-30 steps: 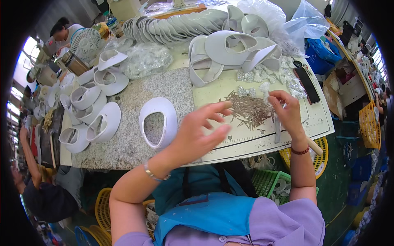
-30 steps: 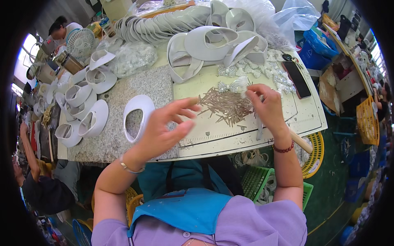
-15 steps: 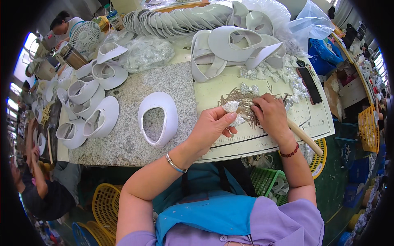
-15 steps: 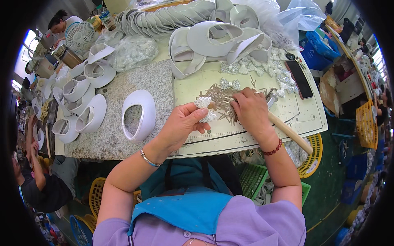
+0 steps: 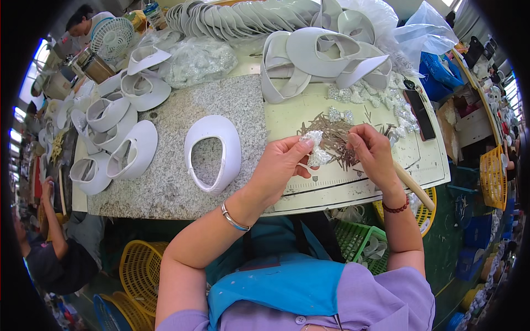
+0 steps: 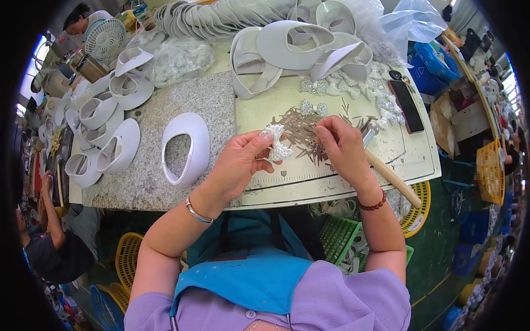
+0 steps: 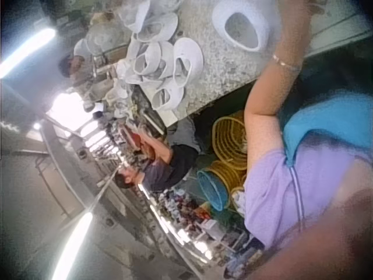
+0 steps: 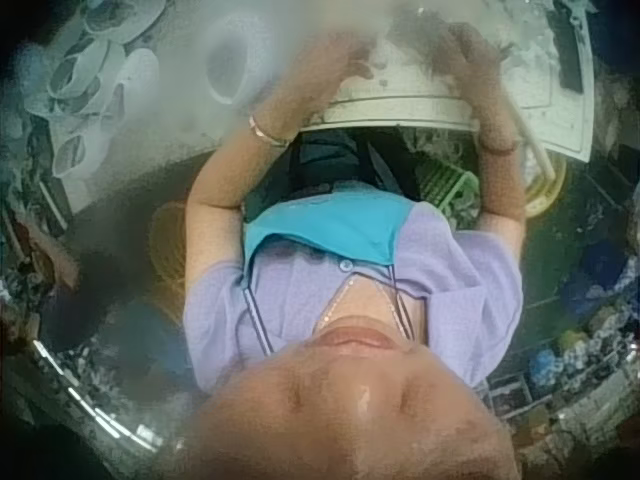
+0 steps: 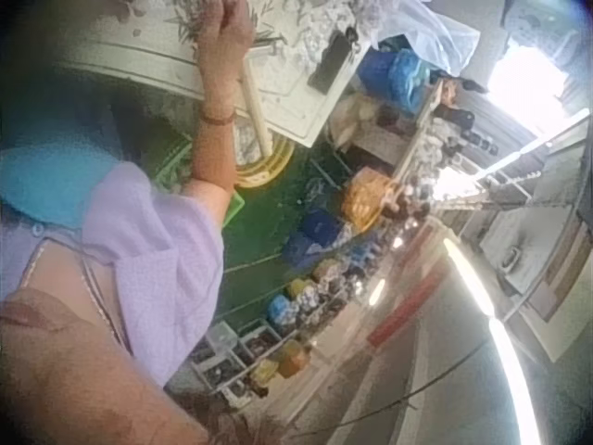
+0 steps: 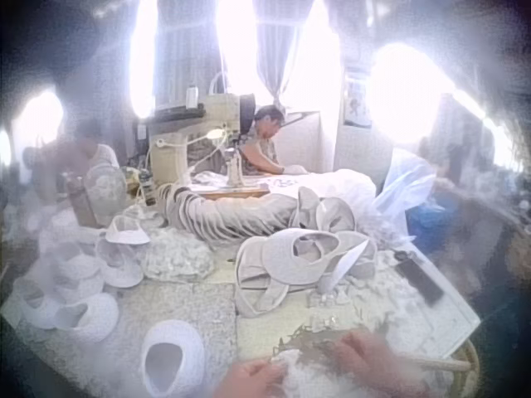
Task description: The person assembles shoe uppers by attaching decorative bows onto the shoe components by hand and securing the parts using a hammer.
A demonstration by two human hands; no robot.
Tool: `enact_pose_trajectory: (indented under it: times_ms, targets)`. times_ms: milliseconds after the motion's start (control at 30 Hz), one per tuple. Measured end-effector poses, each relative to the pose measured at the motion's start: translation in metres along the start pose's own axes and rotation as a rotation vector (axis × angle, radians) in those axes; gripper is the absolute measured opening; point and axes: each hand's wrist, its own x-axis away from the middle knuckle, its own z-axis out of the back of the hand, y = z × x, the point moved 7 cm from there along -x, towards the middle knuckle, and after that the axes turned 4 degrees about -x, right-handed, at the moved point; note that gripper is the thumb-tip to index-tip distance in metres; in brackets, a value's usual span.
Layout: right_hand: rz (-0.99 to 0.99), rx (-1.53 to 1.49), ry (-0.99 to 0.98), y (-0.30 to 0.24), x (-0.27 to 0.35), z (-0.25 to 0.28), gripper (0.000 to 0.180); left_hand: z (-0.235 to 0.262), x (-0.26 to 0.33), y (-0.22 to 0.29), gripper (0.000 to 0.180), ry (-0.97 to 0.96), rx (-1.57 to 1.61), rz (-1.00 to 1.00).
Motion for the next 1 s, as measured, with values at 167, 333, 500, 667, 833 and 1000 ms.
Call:
enact_pose_trajectory:
  times_ms: [167,333,500,667,833,1000]
  targets:
    - [-0.04,-0.433,-0.012,-0.027,0.017,-0.011,0.013,0.0,0.003,0.006,0.023,0.046,-0.023,-0.052]
    - [0.035,-0.219,-0.045,-0.048,0.024,-0.03,0.012,0.0,0.004,0.008,0.022,0.023,0.03,-0.136]
    - [0.052,-0.192,-0.004,-0.04,0.026,-0.036,0.012,-0.002,0.004,0.008,0.024,-0.006,-0.044,-0.17]
    - [0.061,-0.214,0.006,-0.041,0.028,-0.035,0.011,-0.004,0.004,0.006,0.026,-0.033,-0.045,-0.156]
    - [0.085,-0.206,0.043,-0.041,0.031,-0.034,0.011,-0.003,0.003,0.005,0.022,-0.032,0.0,-0.11]
    - [0.078,-0.179,0.069,-0.038,0.03,-0.033,0.011,0.0,0.002,0.001,0.019,-0.027,0.095,-0.06]
